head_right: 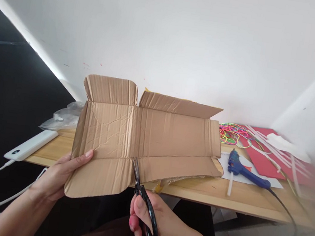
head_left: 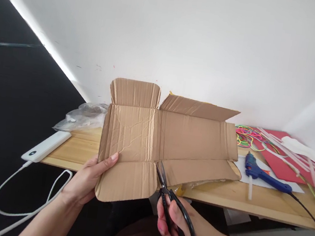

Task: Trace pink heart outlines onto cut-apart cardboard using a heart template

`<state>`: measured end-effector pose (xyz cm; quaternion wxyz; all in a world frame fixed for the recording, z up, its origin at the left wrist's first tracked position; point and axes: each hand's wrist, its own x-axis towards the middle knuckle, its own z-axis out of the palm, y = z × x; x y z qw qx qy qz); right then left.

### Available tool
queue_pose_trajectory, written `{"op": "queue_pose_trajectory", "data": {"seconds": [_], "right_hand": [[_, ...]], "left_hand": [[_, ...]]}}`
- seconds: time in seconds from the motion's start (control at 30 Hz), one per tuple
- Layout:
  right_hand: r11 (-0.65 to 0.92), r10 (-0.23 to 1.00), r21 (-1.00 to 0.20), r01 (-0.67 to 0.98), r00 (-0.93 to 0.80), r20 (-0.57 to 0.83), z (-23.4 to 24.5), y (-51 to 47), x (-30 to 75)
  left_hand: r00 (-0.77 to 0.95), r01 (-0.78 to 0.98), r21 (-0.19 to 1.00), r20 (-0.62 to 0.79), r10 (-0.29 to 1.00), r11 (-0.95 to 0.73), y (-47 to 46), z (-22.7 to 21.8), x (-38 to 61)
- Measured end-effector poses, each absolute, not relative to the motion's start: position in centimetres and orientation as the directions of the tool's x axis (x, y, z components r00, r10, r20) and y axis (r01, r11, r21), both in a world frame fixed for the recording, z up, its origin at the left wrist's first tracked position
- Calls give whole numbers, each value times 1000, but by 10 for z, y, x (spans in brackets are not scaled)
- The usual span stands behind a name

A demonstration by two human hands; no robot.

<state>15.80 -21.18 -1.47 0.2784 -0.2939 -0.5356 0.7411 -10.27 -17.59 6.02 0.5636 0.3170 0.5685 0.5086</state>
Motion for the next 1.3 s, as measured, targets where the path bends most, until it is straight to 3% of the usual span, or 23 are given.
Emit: {"op": "queue_pose_trajectory", "data": {"seconds": [0.2,0.33,0.57,0.7,0.83,0.97,1.07,1.17,1.3], "right_hand": [[-347,736,-923,-168,-658,-158,-19,-214,151],[-260,749,-950,-173,-657,-86,-16,-213,150],[-128,715,-980,-155,-699,17,-7,-211,152],[-46,719,-995,-87,-694,27,-7,-214,167],[51,800,-998,-23,-598,54,-19,-219,188],[23,973,-966,-258,-215,81,-37,-221,190],[23,999,-903,-428,36,8,-39,-221,181],[-1,993,-838,-545,99,-65,-31,-220,172],[-94,989,-756,-647,23,-143,-19,-218,164]], "left_hand": [[-200,-200,961,-232,952,192,-186,71,-95],[-228,-210,961,-226,947,179,-193,73,-89],[-286,-303,911,-367,885,280,-201,61,-92],[-280,-337,906,-355,892,255,-203,56,-97],[-236,-364,898,-344,909,245,-207,49,-97],[-180,-362,892,-353,918,272,-210,40,-94],[-149,-356,888,-360,921,290,-213,33,-90],[-109,-348,887,-359,927,303,-217,26,-89],[-74,-289,895,-375,924,340,-225,17,-94]]}}
